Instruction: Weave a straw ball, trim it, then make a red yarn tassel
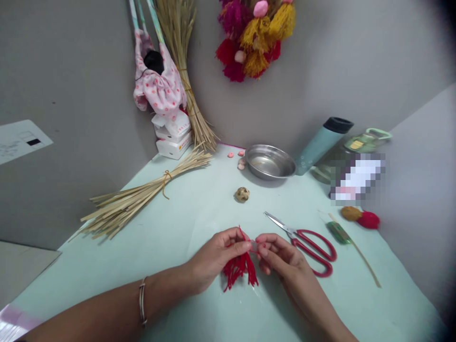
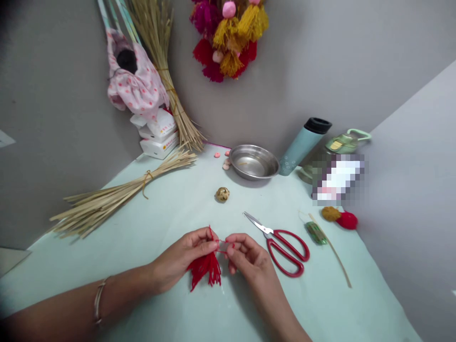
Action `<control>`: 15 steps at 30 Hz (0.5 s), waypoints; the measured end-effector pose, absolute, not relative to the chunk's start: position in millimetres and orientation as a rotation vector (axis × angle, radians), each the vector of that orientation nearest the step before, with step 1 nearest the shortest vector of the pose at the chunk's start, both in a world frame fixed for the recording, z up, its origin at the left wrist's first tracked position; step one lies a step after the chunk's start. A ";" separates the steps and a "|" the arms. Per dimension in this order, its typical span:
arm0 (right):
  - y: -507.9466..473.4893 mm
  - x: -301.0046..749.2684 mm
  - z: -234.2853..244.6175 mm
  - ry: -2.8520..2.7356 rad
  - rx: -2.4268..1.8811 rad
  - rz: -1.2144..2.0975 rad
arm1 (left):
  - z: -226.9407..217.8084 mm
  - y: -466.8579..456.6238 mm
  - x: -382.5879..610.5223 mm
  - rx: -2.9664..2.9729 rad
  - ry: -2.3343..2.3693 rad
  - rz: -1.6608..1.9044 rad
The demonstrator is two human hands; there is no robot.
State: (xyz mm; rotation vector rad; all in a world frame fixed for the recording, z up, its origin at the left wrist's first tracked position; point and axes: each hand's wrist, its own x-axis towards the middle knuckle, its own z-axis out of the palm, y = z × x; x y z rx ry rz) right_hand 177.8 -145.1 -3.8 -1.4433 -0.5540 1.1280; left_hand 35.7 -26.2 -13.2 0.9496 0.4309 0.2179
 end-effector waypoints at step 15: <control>-149.6 174.1 3.1 -0.865 -1.716 0.882 | -18.1 -29.4 35.4 1.119 0.438 0.164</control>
